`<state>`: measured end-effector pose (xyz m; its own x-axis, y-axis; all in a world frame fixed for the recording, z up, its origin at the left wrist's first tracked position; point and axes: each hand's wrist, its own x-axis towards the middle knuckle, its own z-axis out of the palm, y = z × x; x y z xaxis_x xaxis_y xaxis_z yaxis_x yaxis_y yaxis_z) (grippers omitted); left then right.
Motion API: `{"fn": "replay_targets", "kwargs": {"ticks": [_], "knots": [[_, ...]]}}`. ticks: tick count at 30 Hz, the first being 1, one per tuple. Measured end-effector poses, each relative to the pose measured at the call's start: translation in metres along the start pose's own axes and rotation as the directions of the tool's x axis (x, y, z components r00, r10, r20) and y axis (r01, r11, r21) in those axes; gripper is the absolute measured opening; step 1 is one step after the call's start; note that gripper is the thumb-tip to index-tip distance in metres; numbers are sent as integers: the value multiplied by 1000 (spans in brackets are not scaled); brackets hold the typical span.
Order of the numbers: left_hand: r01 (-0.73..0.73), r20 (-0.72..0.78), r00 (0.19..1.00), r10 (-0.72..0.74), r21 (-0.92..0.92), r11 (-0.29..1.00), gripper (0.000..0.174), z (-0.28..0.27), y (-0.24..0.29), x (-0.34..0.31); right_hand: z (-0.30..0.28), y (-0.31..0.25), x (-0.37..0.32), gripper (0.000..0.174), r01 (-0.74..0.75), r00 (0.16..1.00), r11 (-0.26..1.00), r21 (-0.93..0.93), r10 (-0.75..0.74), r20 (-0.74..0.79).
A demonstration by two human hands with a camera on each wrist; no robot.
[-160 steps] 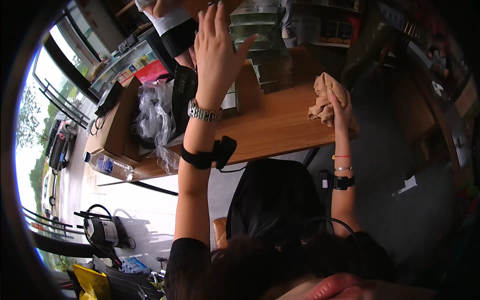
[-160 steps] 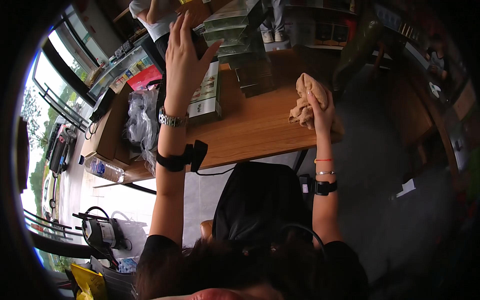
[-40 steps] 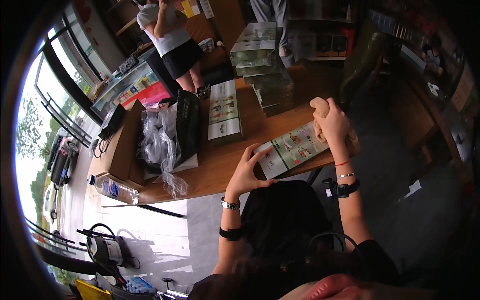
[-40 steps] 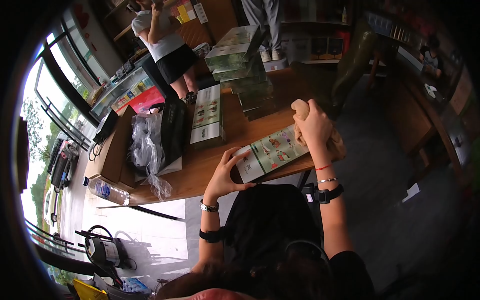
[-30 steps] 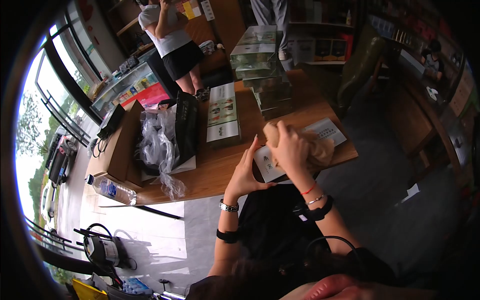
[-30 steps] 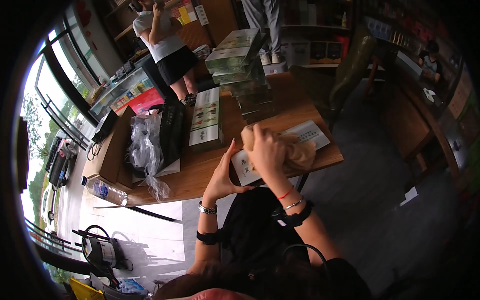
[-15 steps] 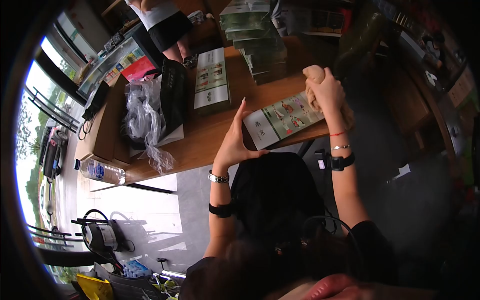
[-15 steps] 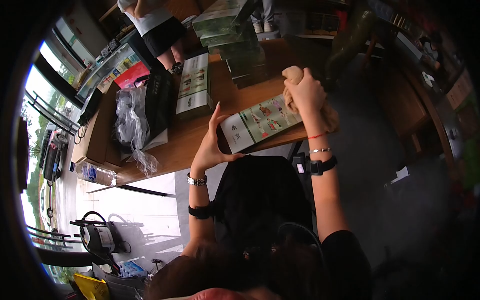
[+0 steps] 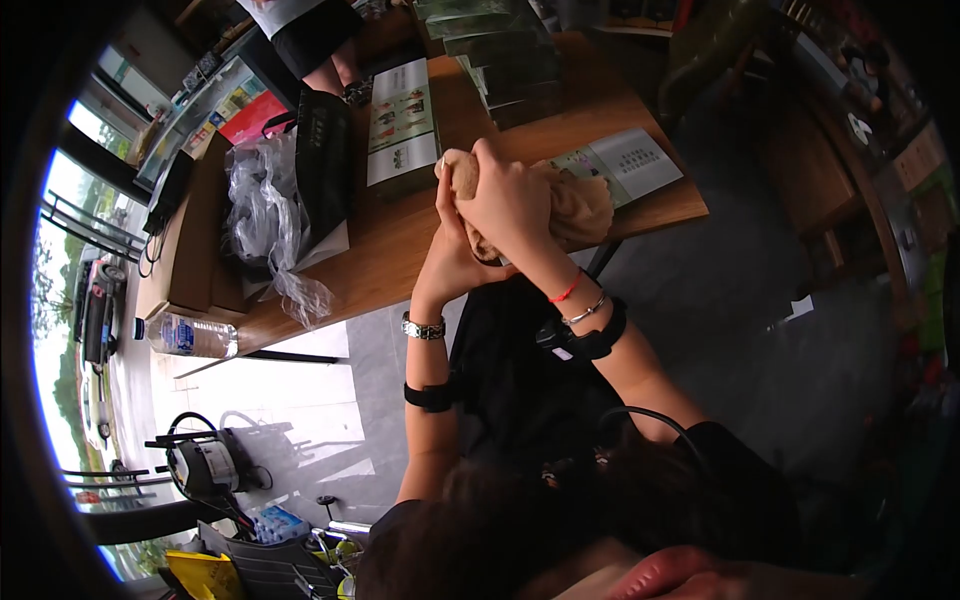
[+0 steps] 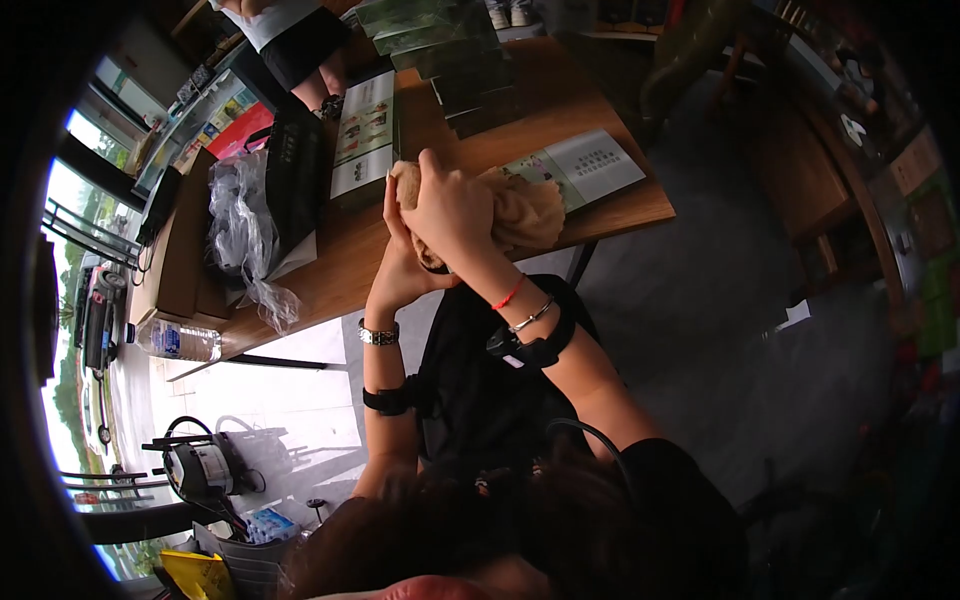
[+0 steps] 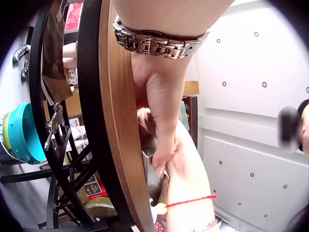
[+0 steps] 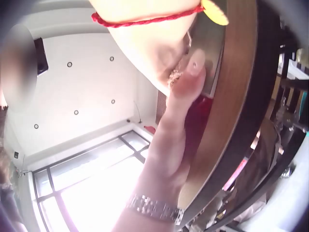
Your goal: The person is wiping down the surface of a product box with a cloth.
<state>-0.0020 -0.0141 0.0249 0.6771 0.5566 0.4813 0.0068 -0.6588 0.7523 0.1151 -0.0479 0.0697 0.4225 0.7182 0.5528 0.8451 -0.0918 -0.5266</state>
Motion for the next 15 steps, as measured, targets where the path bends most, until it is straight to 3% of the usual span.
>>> {"fn": "replay_targets", "kwargs": {"ticks": [2, 9, 13, 15], "knots": [[0, 49, 999, -2, 29, 1000, 147, -2, 0, 0, -15, 16, 11, 40, 32, 999, 999, 35, -33, 12], [4, 25, 1000, -5, 55, 999, 150, -1, 6, -1, -76, 145, 69, 52, -365, 931, 888, -280, 344, -123], [-24, 6, 1000, 24, 32, 999, 151, -1, 4, 2, -88, 158, 72, 54, -426, 903, 848, -315, 374, -212], [-13, 15, 1000, 13, 39, 999, 152, 0, 4, 3, -71, 142, 66, 54, -408, 913, 765, -498, 344, -219]]}}
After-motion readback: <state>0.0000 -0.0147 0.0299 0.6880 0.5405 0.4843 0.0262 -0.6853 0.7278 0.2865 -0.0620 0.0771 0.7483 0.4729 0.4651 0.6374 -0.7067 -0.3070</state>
